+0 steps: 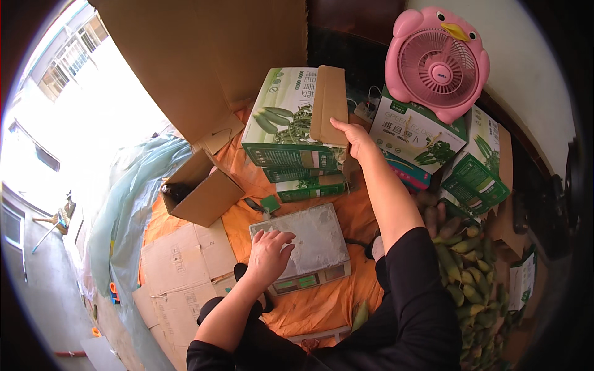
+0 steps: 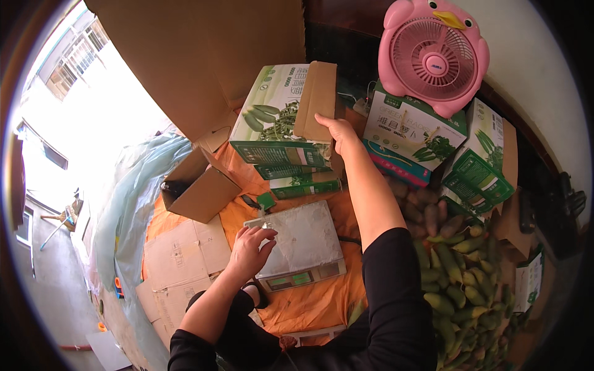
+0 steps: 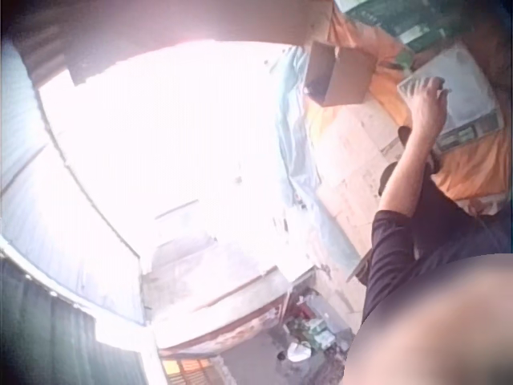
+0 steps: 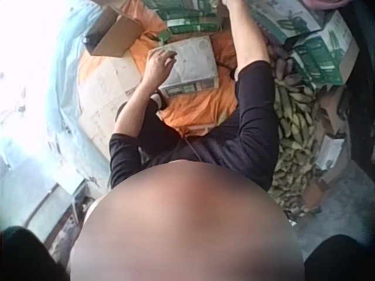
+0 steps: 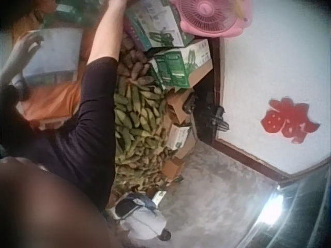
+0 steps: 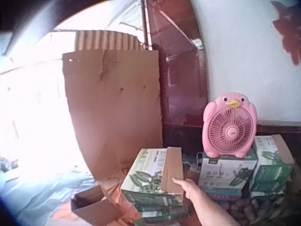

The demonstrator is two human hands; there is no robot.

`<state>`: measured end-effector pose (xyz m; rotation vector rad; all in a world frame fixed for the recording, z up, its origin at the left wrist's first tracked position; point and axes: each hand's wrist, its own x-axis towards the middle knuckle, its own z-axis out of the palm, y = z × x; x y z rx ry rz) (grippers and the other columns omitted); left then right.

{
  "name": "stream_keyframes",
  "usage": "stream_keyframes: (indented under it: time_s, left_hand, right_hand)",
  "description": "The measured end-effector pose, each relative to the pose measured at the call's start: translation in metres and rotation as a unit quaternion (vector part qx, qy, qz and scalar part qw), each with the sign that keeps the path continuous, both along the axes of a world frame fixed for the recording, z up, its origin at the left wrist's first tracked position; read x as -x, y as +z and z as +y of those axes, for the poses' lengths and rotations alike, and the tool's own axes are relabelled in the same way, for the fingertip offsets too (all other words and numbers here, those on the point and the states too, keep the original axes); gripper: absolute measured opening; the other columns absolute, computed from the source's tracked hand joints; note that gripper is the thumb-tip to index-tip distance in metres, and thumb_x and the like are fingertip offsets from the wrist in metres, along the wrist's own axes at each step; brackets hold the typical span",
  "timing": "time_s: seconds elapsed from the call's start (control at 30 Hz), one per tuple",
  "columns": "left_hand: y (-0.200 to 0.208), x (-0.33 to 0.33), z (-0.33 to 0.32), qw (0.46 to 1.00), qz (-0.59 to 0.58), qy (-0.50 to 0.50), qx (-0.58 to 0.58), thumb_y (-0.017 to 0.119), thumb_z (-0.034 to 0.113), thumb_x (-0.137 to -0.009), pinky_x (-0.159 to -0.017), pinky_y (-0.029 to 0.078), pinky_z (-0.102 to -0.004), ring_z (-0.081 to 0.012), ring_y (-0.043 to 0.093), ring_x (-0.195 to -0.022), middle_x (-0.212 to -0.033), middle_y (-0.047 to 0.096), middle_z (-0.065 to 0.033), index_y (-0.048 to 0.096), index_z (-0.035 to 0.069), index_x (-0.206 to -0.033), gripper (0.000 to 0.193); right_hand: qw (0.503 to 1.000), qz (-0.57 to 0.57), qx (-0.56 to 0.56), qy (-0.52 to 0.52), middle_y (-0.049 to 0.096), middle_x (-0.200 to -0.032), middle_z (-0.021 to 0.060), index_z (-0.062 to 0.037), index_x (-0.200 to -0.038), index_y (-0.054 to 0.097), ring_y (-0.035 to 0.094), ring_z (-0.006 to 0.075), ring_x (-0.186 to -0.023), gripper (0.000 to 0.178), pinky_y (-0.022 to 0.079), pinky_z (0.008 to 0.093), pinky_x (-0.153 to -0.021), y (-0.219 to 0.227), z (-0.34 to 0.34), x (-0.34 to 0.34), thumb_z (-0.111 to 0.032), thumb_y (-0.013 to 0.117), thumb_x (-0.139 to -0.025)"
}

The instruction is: Sort and pack green produce into boxes.

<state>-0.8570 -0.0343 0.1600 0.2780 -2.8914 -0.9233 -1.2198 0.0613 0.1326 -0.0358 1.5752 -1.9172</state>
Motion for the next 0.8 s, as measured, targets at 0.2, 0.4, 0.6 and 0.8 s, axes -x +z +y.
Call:
stream_keyframes:
  time_s: [0.2,0.4,0.6,0.8]
  left_hand:
    - [0.001,-0.003,0.000,0.998,0.065,-0.016,0.008,0.062,0.010,-0.082,-0.095,0.038,-0.0487,-0.0286,0.060,-0.090,-0.088,0.064,-0.0064,0.063,0.010,-0.100,0.017]
    - [0.017,-0.007,0.004,0.984,0.174,-0.050,0.005,0.062,0.004,-0.082,-0.081,0.045,-0.0408,-0.0283,0.060,-0.080,-0.077,0.060,-0.0090,0.062,0.006,-0.097,0.016]
    - [0.041,-0.015,0.011,0.955,0.284,-0.077,0.021,0.064,0.001,-0.080,-0.070,0.047,-0.0357,-0.0262,0.060,-0.078,-0.081,0.062,-0.0083,0.062,0.005,-0.098,0.019]
    - [0.066,-0.022,0.016,0.934,0.332,-0.087,0.098,0.066,-0.001,-0.072,-0.079,0.047,-0.0382,-0.0283,0.059,-0.095,-0.094,0.061,-0.0087,0.063,0.005,-0.100,0.028]
  right_hand:
    - [0.992,-0.034,0.106,0.065,0.064,-0.112,0.0085,-0.0043,-0.114,0.060,0.058,0.0209,-0.105,0.039,0.043,0.0332,-0.093,0.011,-0.002,-0.051,-0.017,0.072,-0.079]
    - [0.995,0.058,0.034,0.069,0.067,-0.104,0.0088,-0.0017,-0.110,0.062,0.062,0.0174,-0.094,0.035,0.047,0.0314,-0.087,0.047,0.033,-0.138,-0.012,0.071,-0.079]
    - [0.965,0.202,-0.046,0.162,0.069,-0.099,0.0107,0.0006,-0.107,0.064,0.064,0.0169,-0.088,0.029,0.050,0.0318,-0.081,0.062,0.072,-0.204,-0.009,0.067,-0.080]
    - [0.775,0.463,-0.295,0.312,0.068,-0.090,0.0139,-0.0083,-0.100,0.067,0.063,0.0352,-0.087,0.029,0.050,0.0442,-0.078,0.059,0.108,-0.240,-0.022,0.061,-0.075]
